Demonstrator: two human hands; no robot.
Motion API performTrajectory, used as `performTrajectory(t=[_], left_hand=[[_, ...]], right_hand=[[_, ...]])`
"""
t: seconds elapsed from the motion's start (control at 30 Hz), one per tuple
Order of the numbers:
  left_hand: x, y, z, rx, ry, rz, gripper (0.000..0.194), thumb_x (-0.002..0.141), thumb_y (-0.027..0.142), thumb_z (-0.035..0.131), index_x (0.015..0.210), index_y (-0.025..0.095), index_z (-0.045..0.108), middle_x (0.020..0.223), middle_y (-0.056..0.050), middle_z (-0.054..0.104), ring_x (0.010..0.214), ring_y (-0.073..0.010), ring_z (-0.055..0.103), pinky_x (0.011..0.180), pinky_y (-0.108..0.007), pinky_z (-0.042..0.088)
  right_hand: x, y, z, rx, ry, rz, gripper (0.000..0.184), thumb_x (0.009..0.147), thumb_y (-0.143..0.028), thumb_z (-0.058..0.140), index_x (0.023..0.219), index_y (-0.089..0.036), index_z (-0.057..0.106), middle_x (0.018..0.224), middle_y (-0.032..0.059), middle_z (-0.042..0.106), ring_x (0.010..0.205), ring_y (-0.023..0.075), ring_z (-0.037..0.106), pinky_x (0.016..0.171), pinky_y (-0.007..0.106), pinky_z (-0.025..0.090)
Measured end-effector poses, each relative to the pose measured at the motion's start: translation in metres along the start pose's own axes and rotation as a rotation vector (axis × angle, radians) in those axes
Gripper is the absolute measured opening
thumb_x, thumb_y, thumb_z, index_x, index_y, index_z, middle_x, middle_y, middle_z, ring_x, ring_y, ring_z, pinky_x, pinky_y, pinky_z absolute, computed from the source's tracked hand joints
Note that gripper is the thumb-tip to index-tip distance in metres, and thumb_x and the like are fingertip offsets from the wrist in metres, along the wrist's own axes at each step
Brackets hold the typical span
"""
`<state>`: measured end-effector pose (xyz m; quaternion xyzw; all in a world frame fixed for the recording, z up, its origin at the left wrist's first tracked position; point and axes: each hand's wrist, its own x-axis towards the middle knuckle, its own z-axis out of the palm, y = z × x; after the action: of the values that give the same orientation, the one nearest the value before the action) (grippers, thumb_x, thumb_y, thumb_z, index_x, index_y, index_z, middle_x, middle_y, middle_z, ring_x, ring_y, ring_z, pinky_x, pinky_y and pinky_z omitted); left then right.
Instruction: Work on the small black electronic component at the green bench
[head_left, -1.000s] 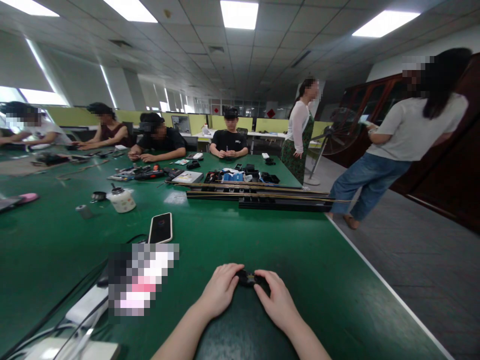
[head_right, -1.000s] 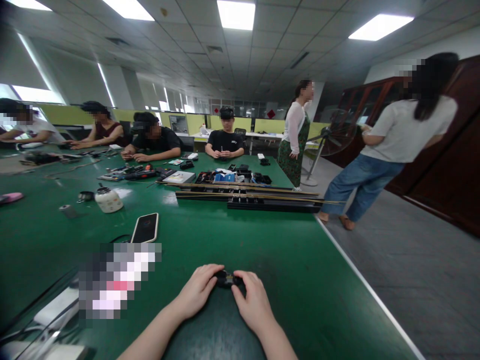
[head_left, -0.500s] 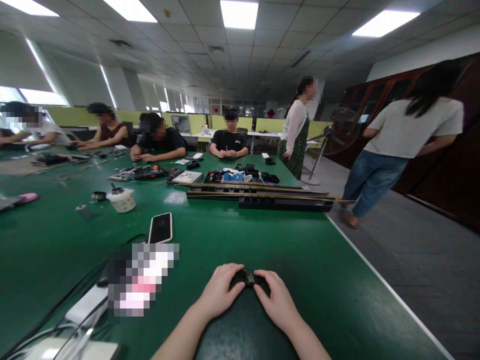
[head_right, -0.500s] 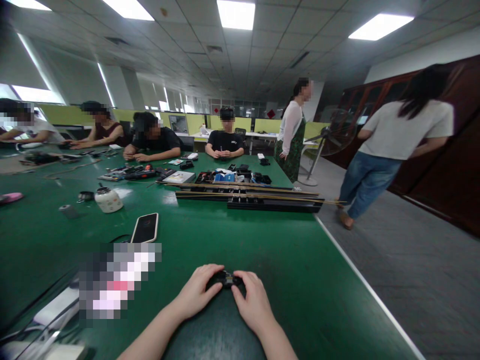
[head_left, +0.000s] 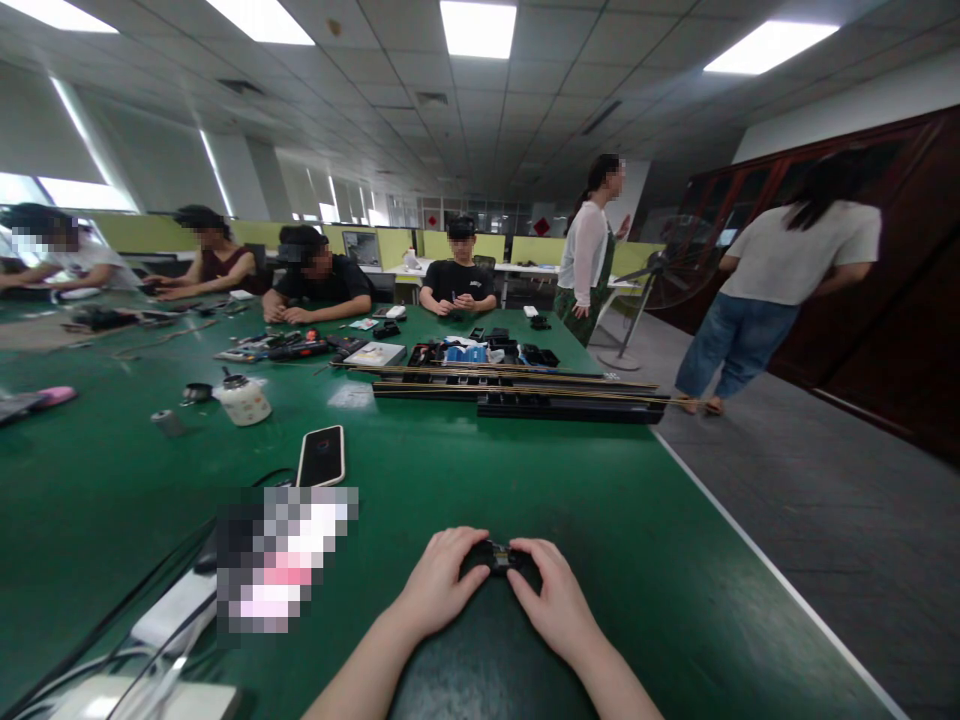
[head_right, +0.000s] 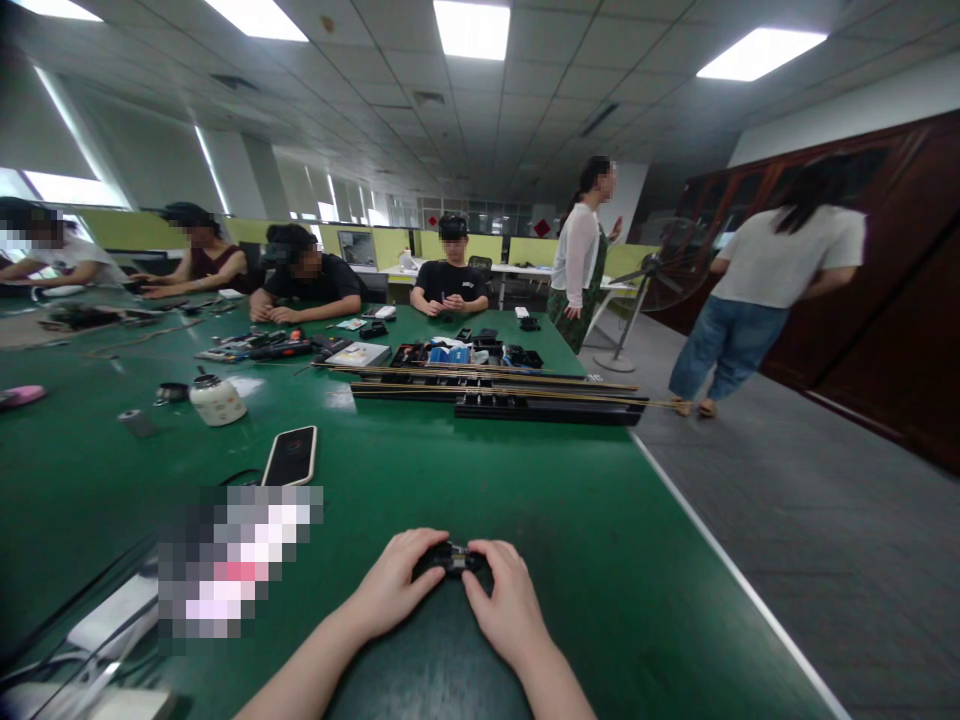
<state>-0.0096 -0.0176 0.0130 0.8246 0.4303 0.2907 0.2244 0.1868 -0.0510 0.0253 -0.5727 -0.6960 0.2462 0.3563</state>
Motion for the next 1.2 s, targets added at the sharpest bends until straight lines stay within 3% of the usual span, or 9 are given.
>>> performTrajectory(t=[0.7,1.2], left_hand=[[0.0007,0.0009,-0.0015,-0.006,-0.030,-0.023,0.047,0.073,0.025,0.065,0.118,0.024,0.052,0.116,-0.007,0.059,0.109,-0.0255,0.051,0.095,-0.041,0.038],[0.0003,-0.0004,-0.0009,0.013,-0.022,-0.015,0.044,0.075,0.024,0.064,0.117,0.024,0.052,0.113,-0.005,0.060,0.106,-0.0243,0.052,0.093,-0.040,0.040]], right_hand=[[-0.0005,-0.0005,0.0005,-0.022,0.000,0.024,0.029,0.076,-0.024,0.053,0.103,-0.021,0.061,0.106,0.0076,0.064,0.103,0.0234,0.055,0.094,0.039,0.041],[-0.0012,-0.0011,-0.0001,-0.009,0.013,0.002,0.027,0.075,-0.025,0.054,0.101,-0.022,0.061,0.104,0.0076,0.064,0.103,0.0231,0.056,0.093,0.039,0.043]])
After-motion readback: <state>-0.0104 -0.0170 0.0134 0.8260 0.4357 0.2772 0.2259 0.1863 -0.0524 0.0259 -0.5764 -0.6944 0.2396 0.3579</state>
